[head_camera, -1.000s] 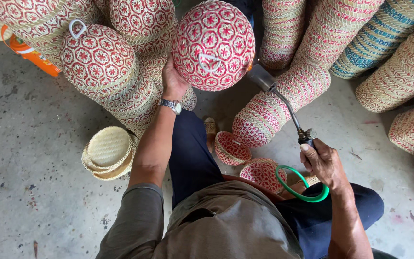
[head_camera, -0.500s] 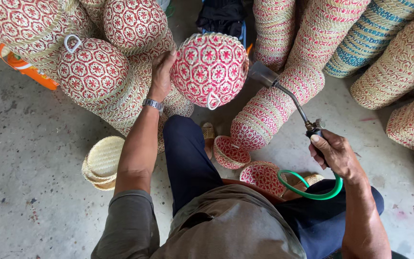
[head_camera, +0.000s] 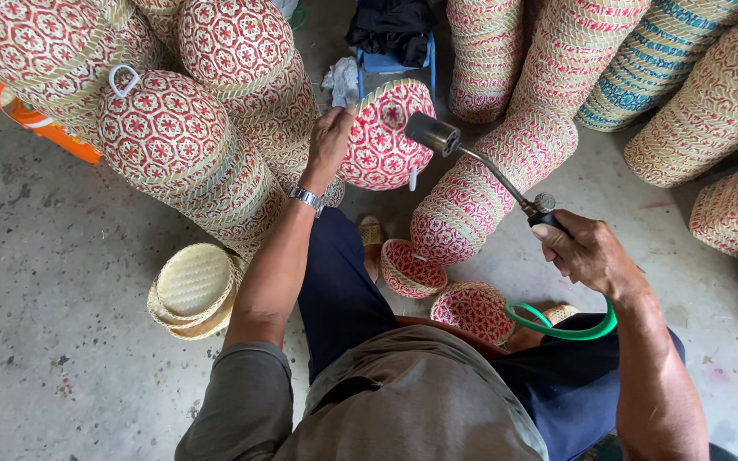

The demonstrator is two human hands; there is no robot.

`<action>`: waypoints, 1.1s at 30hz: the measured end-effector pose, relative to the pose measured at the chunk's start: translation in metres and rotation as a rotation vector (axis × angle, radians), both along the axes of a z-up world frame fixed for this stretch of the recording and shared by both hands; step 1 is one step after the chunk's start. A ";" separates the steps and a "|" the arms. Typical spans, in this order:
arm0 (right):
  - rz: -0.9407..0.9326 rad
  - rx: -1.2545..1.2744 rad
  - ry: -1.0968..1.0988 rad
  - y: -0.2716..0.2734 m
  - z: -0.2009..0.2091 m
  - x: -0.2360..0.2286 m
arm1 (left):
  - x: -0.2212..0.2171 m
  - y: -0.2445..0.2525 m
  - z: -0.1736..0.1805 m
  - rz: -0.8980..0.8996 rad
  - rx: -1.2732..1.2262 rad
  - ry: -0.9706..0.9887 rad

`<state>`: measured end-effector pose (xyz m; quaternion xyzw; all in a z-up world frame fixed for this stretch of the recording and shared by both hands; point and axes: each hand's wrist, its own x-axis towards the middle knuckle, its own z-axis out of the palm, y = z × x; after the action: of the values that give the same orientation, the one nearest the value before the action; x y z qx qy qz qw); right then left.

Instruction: The person uses a handheld blowtorch to apply heat to the surface of woven baskets. They rotate each basket to treat the exterior and interior, then place the finished basket back into a stack.

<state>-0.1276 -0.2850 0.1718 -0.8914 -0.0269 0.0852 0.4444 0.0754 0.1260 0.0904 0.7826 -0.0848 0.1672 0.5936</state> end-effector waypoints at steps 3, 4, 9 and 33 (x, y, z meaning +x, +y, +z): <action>-0.136 -0.149 -0.013 -0.001 -0.004 -0.006 | -0.002 0.003 -0.020 -0.157 -0.204 -0.117; -0.144 -0.152 -0.006 -0.002 -0.006 -0.008 | -0.005 0.002 -0.026 -0.135 -0.241 -0.056; -0.109 -0.089 0.039 -0.011 -0.010 -0.007 | -0.007 -0.002 -0.035 -0.115 -0.330 -0.009; 0.000 -0.210 -0.117 0.013 -0.046 -0.026 | 0.017 -0.039 -0.110 -0.195 -1.283 0.191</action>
<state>-0.1540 -0.2719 0.1262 -0.9365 -0.0438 0.0352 0.3463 0.0920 0.0868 -0.0199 0.2732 0.0144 0.0597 0.9600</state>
